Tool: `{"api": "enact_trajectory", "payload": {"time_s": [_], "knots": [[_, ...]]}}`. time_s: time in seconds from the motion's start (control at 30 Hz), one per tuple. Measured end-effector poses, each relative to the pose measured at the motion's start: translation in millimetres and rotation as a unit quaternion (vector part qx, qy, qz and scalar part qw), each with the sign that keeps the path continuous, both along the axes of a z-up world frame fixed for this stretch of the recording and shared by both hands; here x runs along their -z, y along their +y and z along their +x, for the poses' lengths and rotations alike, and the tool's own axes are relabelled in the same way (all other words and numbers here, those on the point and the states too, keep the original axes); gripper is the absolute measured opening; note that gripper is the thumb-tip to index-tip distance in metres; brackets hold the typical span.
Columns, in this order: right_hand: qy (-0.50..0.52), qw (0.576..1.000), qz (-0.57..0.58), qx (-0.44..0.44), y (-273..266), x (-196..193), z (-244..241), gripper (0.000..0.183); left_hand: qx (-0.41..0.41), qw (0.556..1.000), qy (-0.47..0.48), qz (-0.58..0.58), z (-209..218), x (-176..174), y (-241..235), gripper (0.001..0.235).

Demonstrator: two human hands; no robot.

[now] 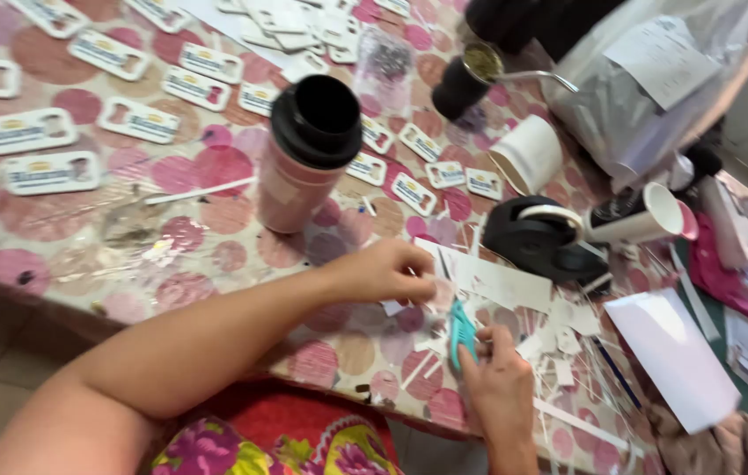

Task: Cutting paper labels with scissors and applying them to a pink thermos

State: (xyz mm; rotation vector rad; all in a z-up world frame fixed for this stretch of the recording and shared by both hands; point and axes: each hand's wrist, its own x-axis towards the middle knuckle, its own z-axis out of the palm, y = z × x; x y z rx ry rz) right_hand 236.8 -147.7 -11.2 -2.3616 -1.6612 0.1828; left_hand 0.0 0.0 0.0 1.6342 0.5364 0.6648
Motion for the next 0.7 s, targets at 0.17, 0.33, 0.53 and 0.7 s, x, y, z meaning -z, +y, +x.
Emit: {"api": "enact_trajectory", "payload": {"time_s": [0.17, 0.33, 0.53, 0.7], "knots": [[0.027, 0.992, -0.121, 0.016, 9, -51, -33, 0.026, 0.044, 0.993, 0.108, -0.014, -15, -40, -21, 0.012], [0.084, 0.924, 0.178, -0.326, 6, -46, -28, 0.065, 0.086, 0.979, 0.074, -0.17, -27, -43, -41, 0.005], [0.102, 0.836, 0.289, -0.454, 15, -51, -50, 0.016, 0.076, 0.966, 0.128, -0.214, -81, -57, -54, 0.032], [0.182, 0.86, 0.315, -0.358, 20, -39, -32, 0.026, -0.291, 0.911, 0.032, 0.291, -168, -14, -16, 0.033]]}}
